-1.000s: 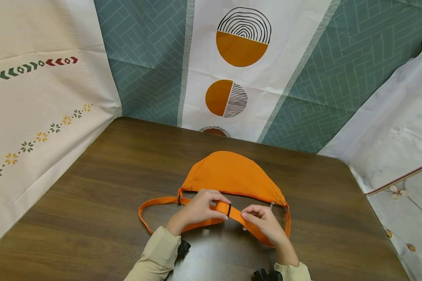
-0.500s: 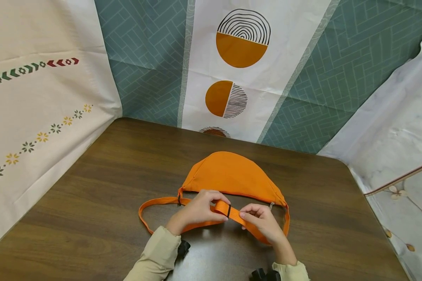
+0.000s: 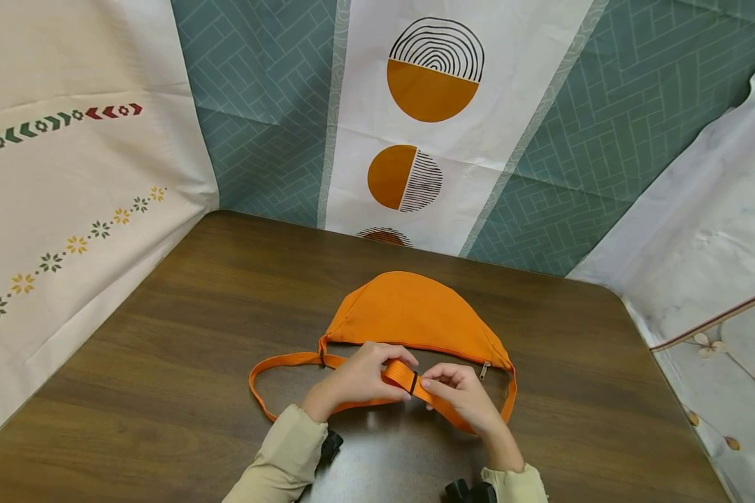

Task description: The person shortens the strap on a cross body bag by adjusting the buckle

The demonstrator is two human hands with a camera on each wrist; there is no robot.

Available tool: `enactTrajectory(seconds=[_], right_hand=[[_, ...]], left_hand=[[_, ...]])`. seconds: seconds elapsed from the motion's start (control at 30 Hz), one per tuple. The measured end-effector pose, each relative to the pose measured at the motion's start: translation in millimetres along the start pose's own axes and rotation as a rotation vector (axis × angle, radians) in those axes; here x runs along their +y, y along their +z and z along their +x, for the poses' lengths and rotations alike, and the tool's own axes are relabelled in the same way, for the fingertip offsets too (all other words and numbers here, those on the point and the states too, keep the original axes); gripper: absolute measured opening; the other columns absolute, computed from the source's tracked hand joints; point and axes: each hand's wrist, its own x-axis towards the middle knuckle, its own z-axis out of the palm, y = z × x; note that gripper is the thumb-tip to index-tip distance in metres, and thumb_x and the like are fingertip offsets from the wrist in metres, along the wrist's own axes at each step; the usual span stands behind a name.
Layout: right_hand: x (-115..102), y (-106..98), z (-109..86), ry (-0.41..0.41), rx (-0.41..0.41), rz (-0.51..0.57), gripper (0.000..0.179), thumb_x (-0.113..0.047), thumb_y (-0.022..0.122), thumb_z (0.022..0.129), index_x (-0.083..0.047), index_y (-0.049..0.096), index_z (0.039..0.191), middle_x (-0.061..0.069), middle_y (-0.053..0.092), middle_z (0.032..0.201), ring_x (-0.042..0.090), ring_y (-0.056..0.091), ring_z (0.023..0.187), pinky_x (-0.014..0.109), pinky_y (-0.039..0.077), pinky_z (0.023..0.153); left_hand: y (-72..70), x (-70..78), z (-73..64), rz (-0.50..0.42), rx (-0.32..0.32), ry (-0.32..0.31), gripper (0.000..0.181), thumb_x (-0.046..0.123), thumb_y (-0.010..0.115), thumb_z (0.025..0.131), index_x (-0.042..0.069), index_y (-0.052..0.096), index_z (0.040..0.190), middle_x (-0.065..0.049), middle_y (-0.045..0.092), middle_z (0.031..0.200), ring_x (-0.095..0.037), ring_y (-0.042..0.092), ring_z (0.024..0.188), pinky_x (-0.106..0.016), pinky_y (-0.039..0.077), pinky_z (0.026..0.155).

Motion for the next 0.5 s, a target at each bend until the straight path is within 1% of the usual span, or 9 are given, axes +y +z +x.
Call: enactTrajectory(seconds=[0.13,0.23,0.37,0.5], right_hand=[[0.2,1.0,0.1,0.01,0.004,-0.008,0.017,-0.002,0.052,0.089,0.015,0.056,0.09,0.001,0.061,0.074,0.031,0.054,0.055,0.027,0.049,0.056],[0.0,2.0,0.0,0.015,0.003,-0.01,0.018,-0.002,0.052,0.089,0.015,0.057,0.09,0.0,0.062,0.074,0.025,0.056,0.055,0.028,0.05,0.056],[0.2,2.7,0.1,0.027,-0.003,-0.016,0.019,-0.003,0.053,0.089,0.015,0.057,0.09,-0.001,0.061,0.073,0.018,0.056,0.056,0.028,0.05,0.056],[-0.3,1.6,-0.3,0.049,-0.014,-0.019,0.02,-0.005,0.052,0.09,0.015,0.057,0.092,0.0,0.062,0.074,0.018,0.057,0.057,0.028,0.05,0.058]], left_hand=[[-0.8,1.7,0.5,0.034,-0.001,0.002,0.033,0.016,0.076,0.071,0.011,0.065,0.101,0.005,0.062,0.093,-0.006,0.05,0.071,-0.02,0.044,0.061],[-1.1,1.8,0.8,0.098,-0.002,0.011,0.028,0.018,0.076,0.07,0.013,0.068,0.097,0.007,0.063,0.092,-0.005,0.05,0.074,-0.019,0.042,0.064],[-1.7,3.0,0.8,0.176,0.001,0.01,0.027,0.022,0.077,0.069,0.014,0.07,0.093,0.008,0.062,0.09,-0.004,0.051,0.079,-0.018,0.041,0.067],[-2.2,4.5,0.4,0.193,0.006,0.013,0.028,0.022,0.078,0.068,0.012,0.071,0.093,0.008,0.062,0.09,-0.006,0.052,0.081,-0.019,0.041,0.068]])
